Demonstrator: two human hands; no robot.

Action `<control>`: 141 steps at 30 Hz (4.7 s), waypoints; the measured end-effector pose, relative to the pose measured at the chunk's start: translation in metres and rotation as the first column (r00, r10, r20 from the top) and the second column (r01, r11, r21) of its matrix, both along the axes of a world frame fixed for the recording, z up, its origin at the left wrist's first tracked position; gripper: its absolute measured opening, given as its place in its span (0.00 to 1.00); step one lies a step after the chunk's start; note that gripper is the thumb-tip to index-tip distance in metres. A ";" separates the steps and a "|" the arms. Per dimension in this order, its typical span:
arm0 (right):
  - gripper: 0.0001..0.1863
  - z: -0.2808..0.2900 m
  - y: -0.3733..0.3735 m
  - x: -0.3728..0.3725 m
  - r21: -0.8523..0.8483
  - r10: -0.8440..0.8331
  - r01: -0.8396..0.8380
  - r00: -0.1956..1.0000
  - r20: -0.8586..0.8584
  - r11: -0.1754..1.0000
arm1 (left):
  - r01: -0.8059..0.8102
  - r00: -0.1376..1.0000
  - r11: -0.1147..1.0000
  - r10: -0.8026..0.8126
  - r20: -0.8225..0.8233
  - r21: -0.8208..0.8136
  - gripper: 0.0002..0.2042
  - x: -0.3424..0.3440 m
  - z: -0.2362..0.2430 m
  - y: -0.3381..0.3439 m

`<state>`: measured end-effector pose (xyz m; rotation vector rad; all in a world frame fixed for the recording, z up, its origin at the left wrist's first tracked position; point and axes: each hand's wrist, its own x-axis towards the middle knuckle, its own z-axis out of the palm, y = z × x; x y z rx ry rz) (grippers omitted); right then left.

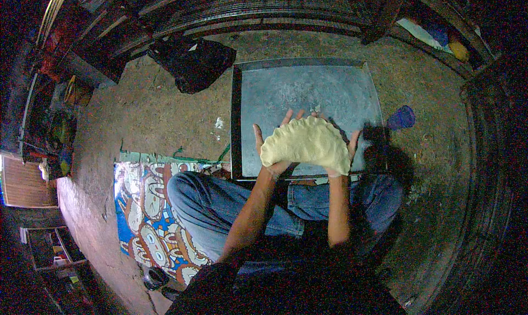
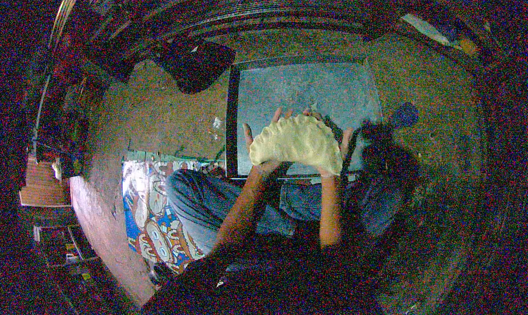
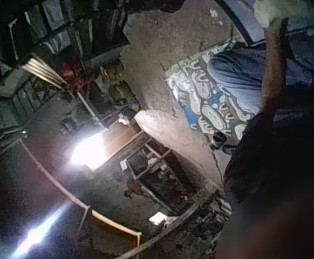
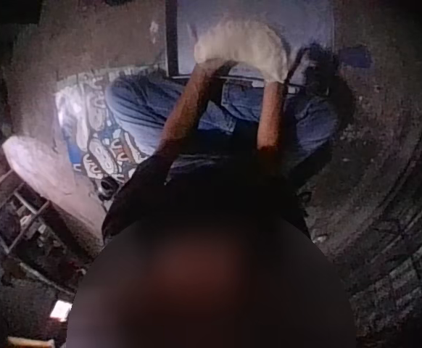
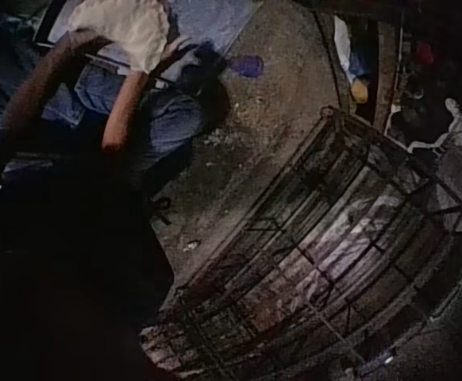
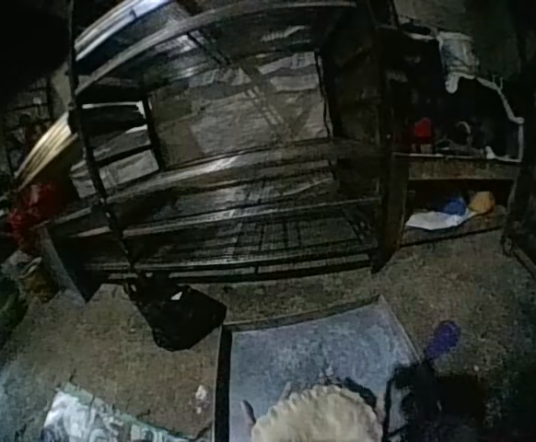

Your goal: The person flattens a piece of dough on a metal tray, lifts and rotates it, then folds it in half and pinches the edges together to seal it.

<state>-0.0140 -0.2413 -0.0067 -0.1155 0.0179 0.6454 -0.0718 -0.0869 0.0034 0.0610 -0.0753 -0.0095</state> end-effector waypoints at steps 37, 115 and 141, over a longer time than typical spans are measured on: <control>0.38 -0.026 0.035 -0.021 -0.783 0.201 -0.065 0.977 0.077 0.618 | -0.236 0.806 0.873 0.422 -0.415 0.427 0.20 0.015 -0.045 0.007; 0.43 0.025 0.002 -0.128 0.031 0.323 -0.322 0.944 -0.069 0.946 | 0.424 0.903 0.893 -0.430 -0.005 -0.147 0.34 0.002 -0.008 -0.021; 0.34 0.007 -0.015 -0.161 -0.020 0.512 -0.517 0.851 -0.115 0.856 | 0.127 0.947 0.992 -0.120 -0.300 0.004 0.13 0.011 -0.033 0.030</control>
